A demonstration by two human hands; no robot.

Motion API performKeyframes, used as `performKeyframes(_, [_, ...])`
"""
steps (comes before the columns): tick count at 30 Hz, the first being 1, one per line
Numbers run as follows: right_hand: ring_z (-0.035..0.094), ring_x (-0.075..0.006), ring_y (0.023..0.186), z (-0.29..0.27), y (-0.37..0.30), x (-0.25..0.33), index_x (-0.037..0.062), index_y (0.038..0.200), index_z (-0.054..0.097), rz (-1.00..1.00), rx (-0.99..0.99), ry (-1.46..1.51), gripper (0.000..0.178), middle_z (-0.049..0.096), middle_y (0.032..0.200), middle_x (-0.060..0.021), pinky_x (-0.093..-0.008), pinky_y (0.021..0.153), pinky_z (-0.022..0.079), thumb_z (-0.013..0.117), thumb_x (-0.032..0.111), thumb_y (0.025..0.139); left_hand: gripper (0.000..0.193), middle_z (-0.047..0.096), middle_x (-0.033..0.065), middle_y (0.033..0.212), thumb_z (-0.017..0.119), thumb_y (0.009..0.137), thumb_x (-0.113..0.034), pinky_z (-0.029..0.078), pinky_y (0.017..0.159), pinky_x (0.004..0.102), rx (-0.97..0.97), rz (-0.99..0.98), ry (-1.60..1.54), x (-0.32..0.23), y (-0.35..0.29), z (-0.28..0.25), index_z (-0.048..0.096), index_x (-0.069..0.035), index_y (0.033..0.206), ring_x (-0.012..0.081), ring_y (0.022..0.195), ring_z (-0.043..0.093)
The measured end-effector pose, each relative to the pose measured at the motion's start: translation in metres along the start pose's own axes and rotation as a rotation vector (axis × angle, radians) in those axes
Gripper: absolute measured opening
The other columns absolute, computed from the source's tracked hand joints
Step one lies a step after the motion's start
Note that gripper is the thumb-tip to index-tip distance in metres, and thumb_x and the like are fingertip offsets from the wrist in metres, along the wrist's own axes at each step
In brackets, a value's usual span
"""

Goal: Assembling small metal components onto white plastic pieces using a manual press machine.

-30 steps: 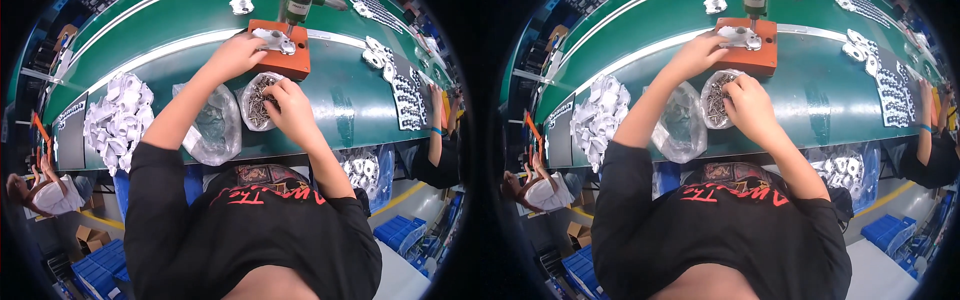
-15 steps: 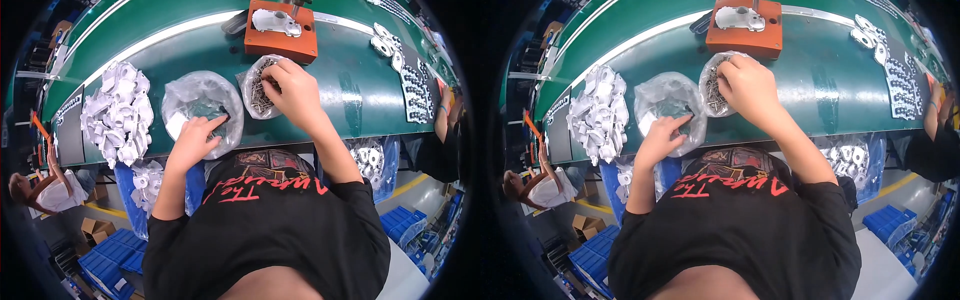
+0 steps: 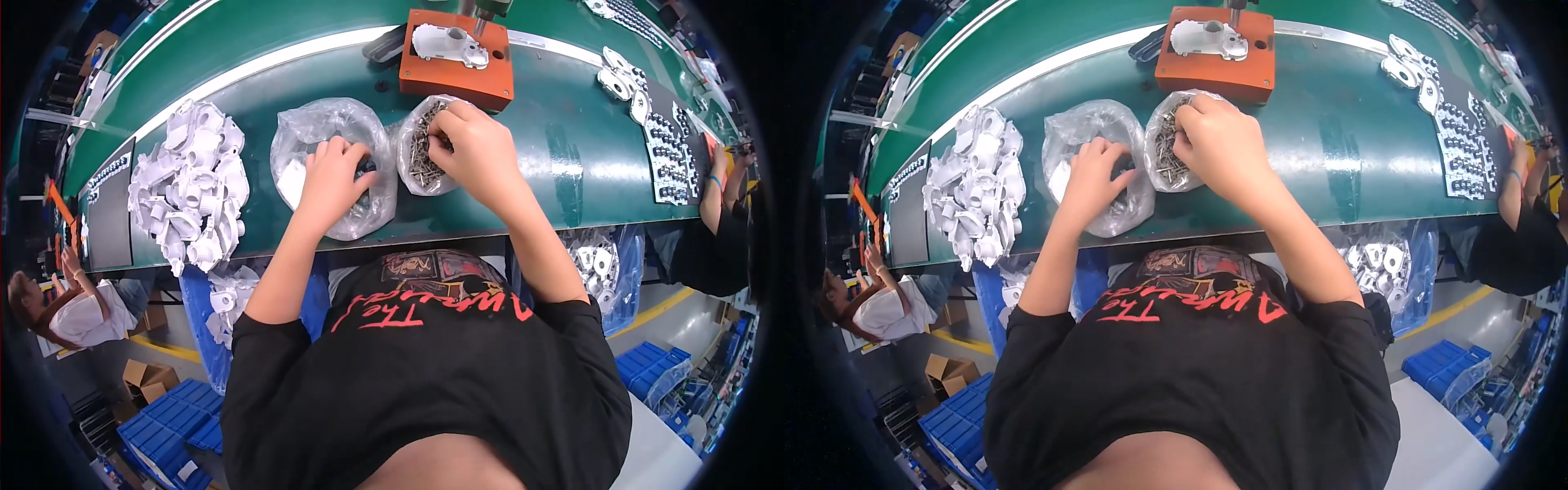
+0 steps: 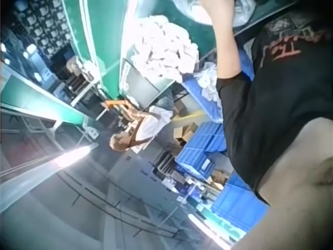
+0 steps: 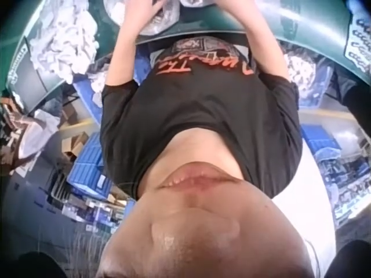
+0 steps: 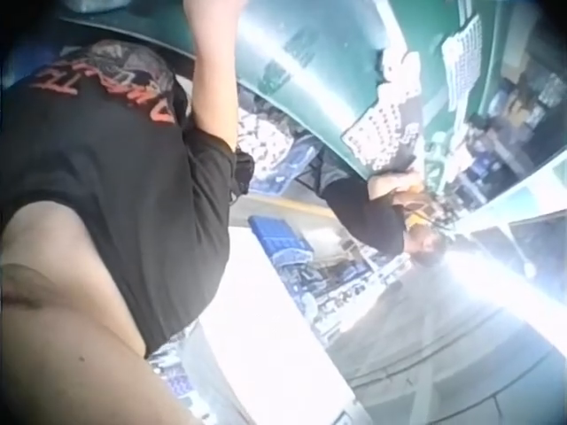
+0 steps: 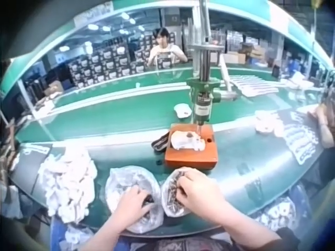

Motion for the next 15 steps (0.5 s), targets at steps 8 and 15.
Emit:
performKeyframes(8, [0.061, -0.0239, 0.066, -0.002, 0.000, -0.002, 0.0060, 0.074, 0.059, -0.026, -0.120, 0.046, 0.010, 0.058, 0.076, -0.0048, -0.0334, 0.058, 0.050, 0.067, 0.007, 0.069, 0.022, 0.055, 0.0107, 0.094, 0.066, 0.077, -0.010, 0.041, 0.082, 0.0386, -0.008, 0.032, -0.193, 0.007, -0.003, 0.005, 0.060, -0.005, 0.098, 0.0304, 0.092, 0.052])
performKeyframes(15, [0.062, -0.0200, 0.065, -0.005, 0.001, -0.011, 0.0038, 0.075, 0.058, 0.062, -0.134, 0.216, 0.010, 0.057, 0.076, -0.0056, -0.0304, 0.056, 0.049, 0.067, 0.005, 0.071, 0.019, 0.053, 0.0131, 0.090, 0.065, 0.075, -0.003, 0.043, 0.082, 0.0391, 0.006, 0.063, -0.296, 0.011, -0.003, -0.002, 0.057, -0.001, 0.093, 0.0323, 0.093, 0.051])
Point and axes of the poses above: each hand's wrist, its own y-axis towards the middle knuckle, its own z-axis out of the palm, x = y × z, the point moved 5 cm from there along y, towards the middle knuckle
